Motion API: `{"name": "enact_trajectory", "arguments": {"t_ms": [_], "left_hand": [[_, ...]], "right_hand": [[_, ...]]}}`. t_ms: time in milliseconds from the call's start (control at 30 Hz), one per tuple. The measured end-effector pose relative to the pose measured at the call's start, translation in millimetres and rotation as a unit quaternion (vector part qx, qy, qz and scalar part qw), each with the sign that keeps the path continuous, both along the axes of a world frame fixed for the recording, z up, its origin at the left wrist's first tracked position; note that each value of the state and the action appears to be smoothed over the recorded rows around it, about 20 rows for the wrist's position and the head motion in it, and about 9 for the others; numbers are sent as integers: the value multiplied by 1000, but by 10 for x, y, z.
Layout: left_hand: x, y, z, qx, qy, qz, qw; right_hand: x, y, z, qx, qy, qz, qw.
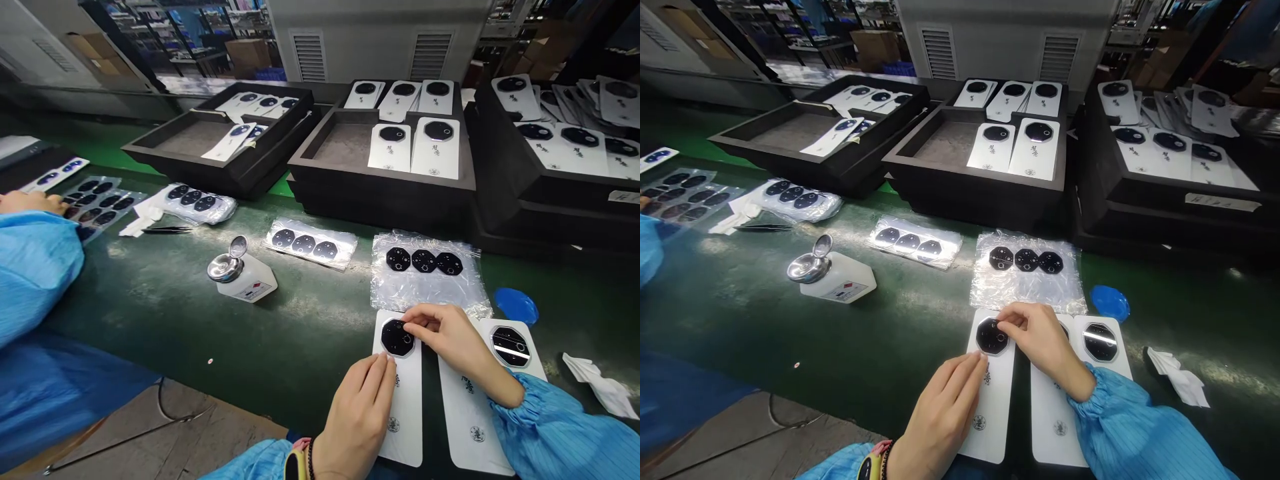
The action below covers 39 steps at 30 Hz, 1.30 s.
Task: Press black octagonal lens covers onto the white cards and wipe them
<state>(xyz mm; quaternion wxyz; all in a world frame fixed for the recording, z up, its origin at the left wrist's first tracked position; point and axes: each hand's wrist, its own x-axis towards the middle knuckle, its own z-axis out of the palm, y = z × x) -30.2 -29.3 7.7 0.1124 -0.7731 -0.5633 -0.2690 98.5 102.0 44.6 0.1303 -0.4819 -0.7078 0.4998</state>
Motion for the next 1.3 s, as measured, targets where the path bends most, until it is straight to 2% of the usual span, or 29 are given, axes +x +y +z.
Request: {"name": "enact_trajectory", "arguments": {"t_ms": [667,933,1300], "left_hand": [[-4,11,-2,0,-4,3,1000],[6,12,-12,2,-7,8,1000],[15,9,-22,-5,-12,5,1000]], "right_hand": [[8,-24,18,17,8,-6,1000],[6,-8,-10,-43,20,-38,998],[10,-52,-11,-2,18,-21,1000]]}}
